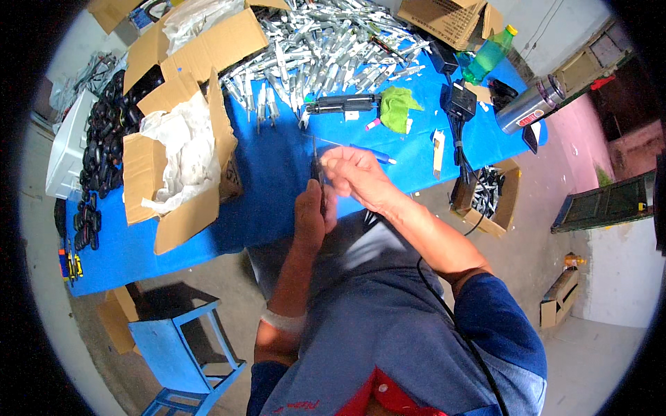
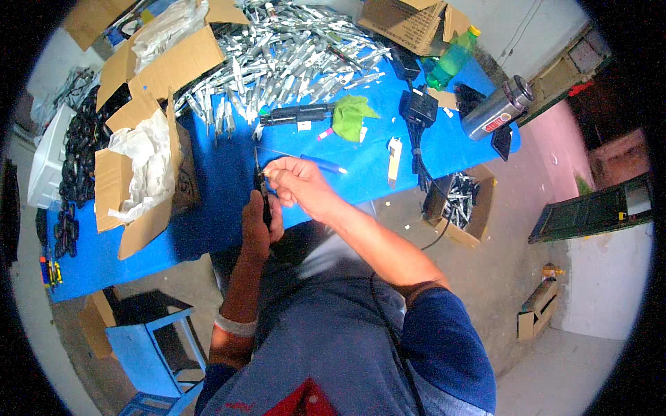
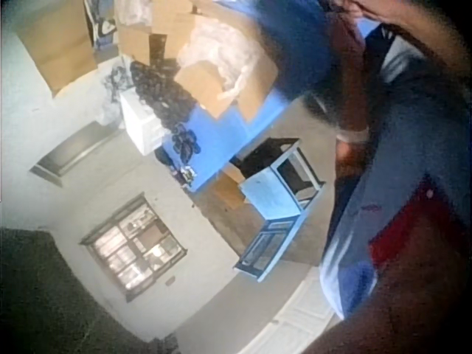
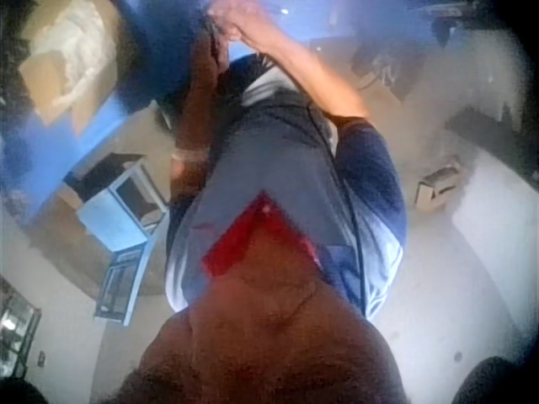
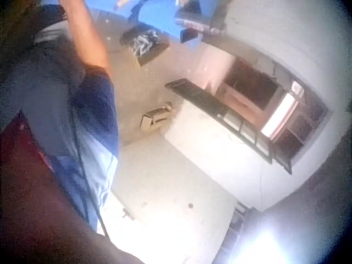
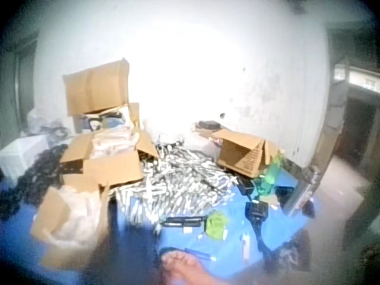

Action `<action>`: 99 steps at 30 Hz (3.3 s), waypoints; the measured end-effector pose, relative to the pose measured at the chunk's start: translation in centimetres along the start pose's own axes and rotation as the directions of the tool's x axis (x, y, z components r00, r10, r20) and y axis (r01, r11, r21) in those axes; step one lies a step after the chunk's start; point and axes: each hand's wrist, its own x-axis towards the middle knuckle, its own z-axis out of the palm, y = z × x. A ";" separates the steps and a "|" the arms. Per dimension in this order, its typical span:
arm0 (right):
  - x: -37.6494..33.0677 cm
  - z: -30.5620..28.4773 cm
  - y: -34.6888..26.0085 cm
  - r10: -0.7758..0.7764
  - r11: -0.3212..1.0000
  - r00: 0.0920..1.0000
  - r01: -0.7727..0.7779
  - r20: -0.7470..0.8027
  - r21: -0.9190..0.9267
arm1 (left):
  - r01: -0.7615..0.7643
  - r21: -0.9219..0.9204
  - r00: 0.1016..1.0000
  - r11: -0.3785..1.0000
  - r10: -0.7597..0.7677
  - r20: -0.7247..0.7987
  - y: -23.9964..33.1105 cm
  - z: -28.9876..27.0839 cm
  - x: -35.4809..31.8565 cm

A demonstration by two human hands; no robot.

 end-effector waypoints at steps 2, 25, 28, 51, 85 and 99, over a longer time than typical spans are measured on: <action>0.1 -0.3 0.2 -0.023 0.996 1.000 0.024 0.012 -0.091 | -0.048 0.036 0.999 0.998 0.047 0.019 -0.4 -0.2 0.2; -0.6 1.0 -0.4 -0.209 0.826 0.977 0.150 -0.047 -0.544 | -0.041 0.113 0.999 0.993 0.043 -0.013 -0.1 0.4 -0.2; -0.2 0.3 -0.3 -0.277 0.705 0.961 0.210 0.009 -0.677 | -0.034 0.111 0.999 0.993 0.035 -0.005 0.0 0.4 -0.3; 1.3 1.8 -3.2 -0.395 0.305 0.912 0.244 0.111 -0.920 | 0.004 -0.064 0.996 0.998 0.001 0.087 0.8 -0.2 -0.1; -8.6 -2.4 -9.3 -0.355 0.661 0.889 0.020 -0.290 -0.750 | 0.081 -0.063 0.994 0.995 -0.075 0.082 1.0 -0.8 -0.7; -10.3 1.8 -10.0 -0.422 0.249 0.902 0.018 -0.092 -0.968 | 0.063 -0.060 0.985 0.996 -0.053 0.166 0.4 -1.0 -0.2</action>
